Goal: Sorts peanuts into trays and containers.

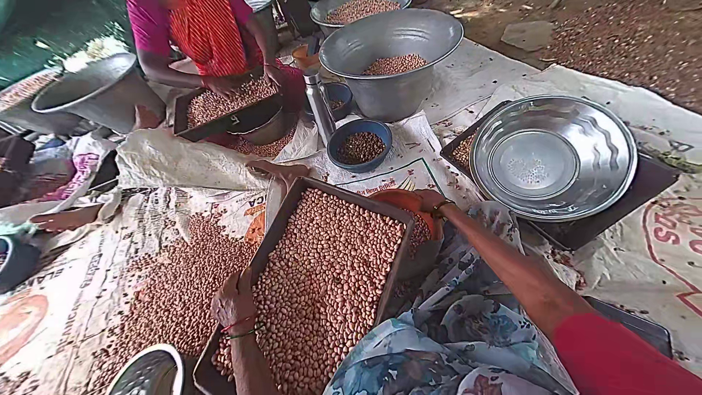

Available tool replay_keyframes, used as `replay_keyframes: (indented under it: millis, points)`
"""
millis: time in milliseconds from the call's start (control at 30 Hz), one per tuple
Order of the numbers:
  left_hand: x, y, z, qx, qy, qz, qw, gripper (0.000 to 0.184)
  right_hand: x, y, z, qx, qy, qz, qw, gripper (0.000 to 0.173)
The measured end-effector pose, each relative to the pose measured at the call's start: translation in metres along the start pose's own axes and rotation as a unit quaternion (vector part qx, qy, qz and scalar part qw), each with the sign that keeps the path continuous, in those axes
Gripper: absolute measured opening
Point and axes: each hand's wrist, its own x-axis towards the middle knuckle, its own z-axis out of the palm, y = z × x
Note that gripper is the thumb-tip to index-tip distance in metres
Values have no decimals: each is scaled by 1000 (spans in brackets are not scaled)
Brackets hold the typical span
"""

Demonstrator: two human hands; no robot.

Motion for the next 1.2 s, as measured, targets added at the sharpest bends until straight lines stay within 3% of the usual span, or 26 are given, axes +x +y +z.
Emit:
replay_keyframes:
  millis: [133,267,367,433,467,567,600,667,700,767,833,867,933,967,1033,1100,1200]
  points:
    - [-1,14,4,4,-16,56,998,47,-44,-2,-4,-6,-22,-19,1000,47]
    - [2,45,31,29,-103,112,988,45,-44,6,4,23,-18,22,999,51]
    - [12,81,49,58,-168,145,973,44,-63,19,23,55,73,-21,996,56]
    - [18,98,62,41,-178,165,969,42,-97,30,29,226,145,-94,959,51]
    - [21,105,69,34,-181,179,967,42,-117,33,31,326,143,-112,928,55]
    - [24,137,90,16,-180,229,956,39,-163,44,36,486,82,-180,851,106]
    - [25,151,96,4,-178,245,953,36,-171,48,37,527,68,-189,826,116]
    - [30,180,108,-19,-193,261,946,32,-183,59,35,569,79,-175,799,106]
    - [33,194,115,-16,-214,263,941,32,-186,63,32,563,98,-157,806,97]
    - [37,213,135,-13,-249,277,928,32,-188,68,26,478,160,-102,858,83]
    - [44,231,149,-22,-280,287,916,32,-183,60,14,241,243,-85,936,69]
    - [48,237,151,-29,-298,290,909,32,-178,50,9,86,280,-100,951,63]
    - [55,240,149,-56,-301,314,899,29,-168,26,7,-88,281,-152,943,52]
    - [57,237,142,-67,-282,334,897,27,-164,16,7,-128,234,-171,949,53]
    - [56,217,116,-39,-237,344,908,31,-151,-4,6,-139,36,-121,982,82]
    - [54,174,89,6,-198,307,931,40,-124,-22,15,-134,-86,-79,984,101]
    - [40,102,59,31,-235,174,956,64,-80,-77,28,-94,-138,-97,981,87]
